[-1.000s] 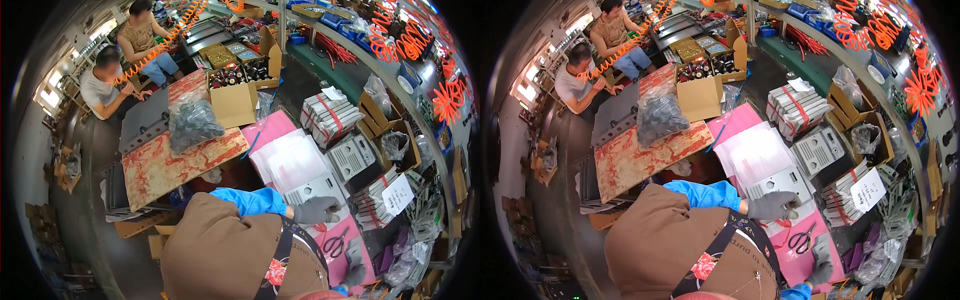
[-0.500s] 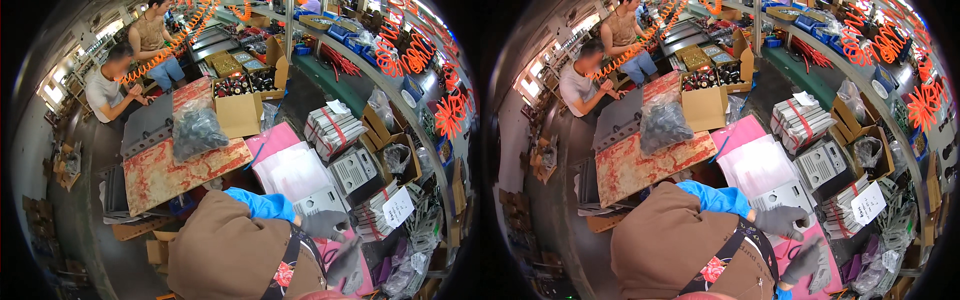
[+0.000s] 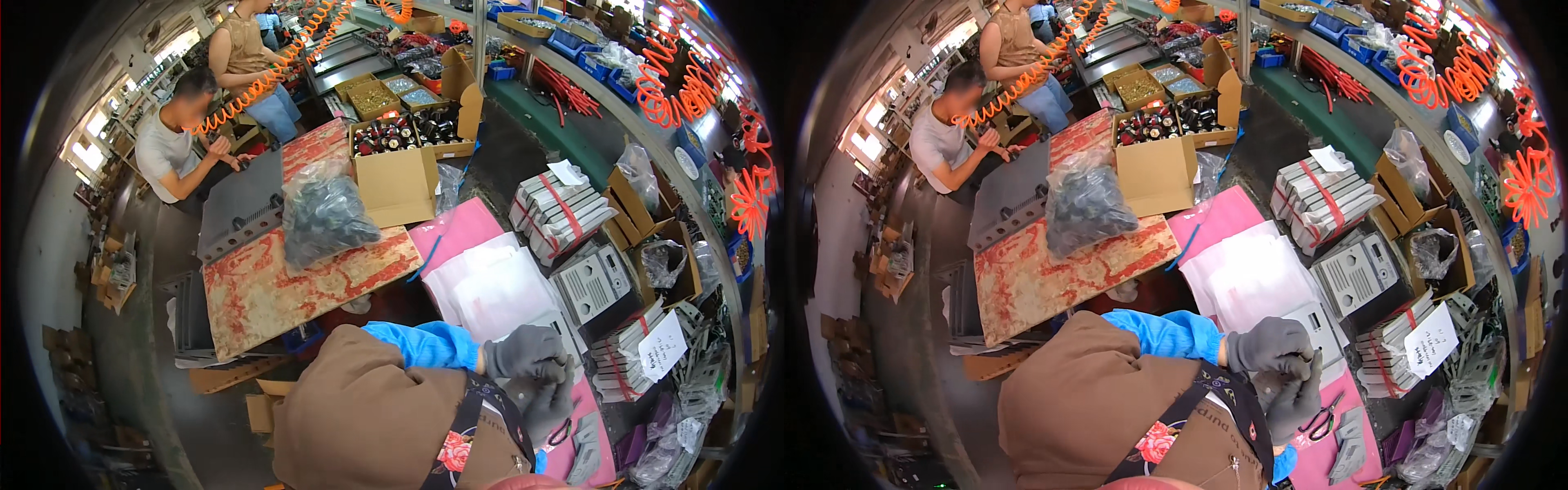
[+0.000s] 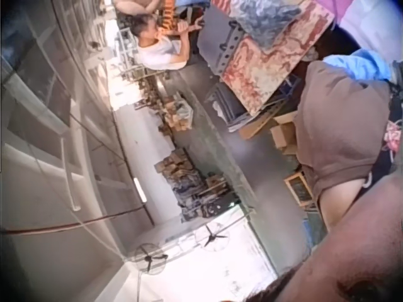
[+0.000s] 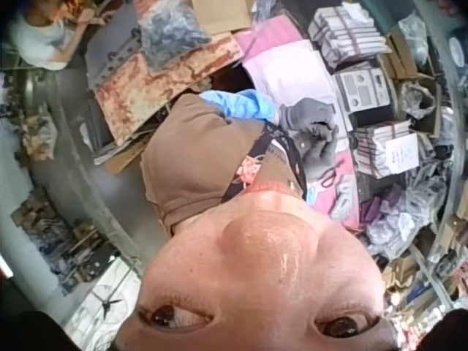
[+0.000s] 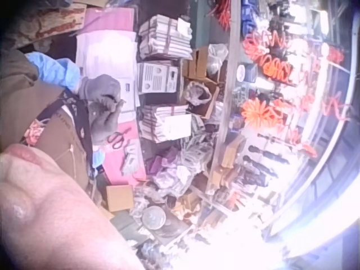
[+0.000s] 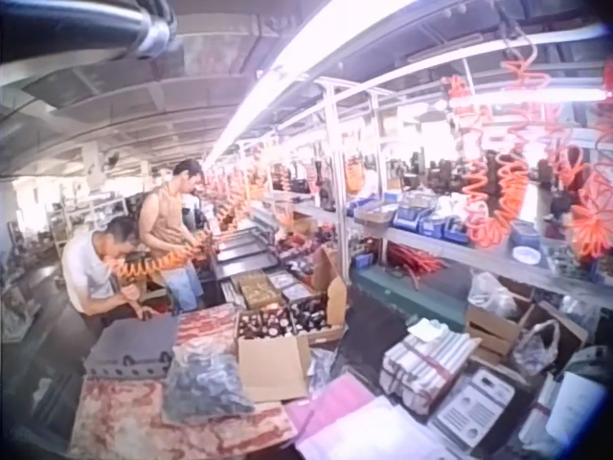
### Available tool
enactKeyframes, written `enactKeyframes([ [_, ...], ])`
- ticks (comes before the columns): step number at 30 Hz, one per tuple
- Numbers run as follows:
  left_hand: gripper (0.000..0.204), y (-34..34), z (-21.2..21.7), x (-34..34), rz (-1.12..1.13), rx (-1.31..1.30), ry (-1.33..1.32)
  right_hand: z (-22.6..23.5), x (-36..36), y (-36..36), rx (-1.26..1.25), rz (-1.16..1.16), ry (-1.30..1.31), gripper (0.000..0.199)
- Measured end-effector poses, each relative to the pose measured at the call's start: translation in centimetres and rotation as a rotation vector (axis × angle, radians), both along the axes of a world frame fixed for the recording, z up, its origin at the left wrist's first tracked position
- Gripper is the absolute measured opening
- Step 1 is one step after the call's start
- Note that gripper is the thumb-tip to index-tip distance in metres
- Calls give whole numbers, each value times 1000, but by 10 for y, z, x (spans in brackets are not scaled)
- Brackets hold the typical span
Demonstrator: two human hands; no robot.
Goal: The person assembles grey plastic electronic components on a cluttered workbench. They handle the parts, align them, and use a pneumatic screwdriver to fasten screws into the casing. The person also stacks the finished units and handles a plastic bag of small black parts.
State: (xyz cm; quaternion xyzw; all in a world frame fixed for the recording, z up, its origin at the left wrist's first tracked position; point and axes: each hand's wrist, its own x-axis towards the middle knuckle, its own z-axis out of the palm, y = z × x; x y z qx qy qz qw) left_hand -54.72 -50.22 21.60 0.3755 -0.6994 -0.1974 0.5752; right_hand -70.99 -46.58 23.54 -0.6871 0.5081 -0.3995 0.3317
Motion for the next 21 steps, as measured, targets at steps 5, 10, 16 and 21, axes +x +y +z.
enactKeyframes([
  [5, 29, -1, -1, 7, -13, 91, 41, -13, 11, -8, -218, -32, 140, 48],
  [10, 22, 3, 19, 15, -375, 693, 386, -17, 12, -16, -281, -73, 304, 48],
  [16, 25, -13, 22, 12, -278, 611, 349, 27, 40, -12, 6, -19, -429, 67],
  [21, 12, -14, 19, 13, -320, 604, 220, 12, 32, -24, 227, -225, -513, 48],
])
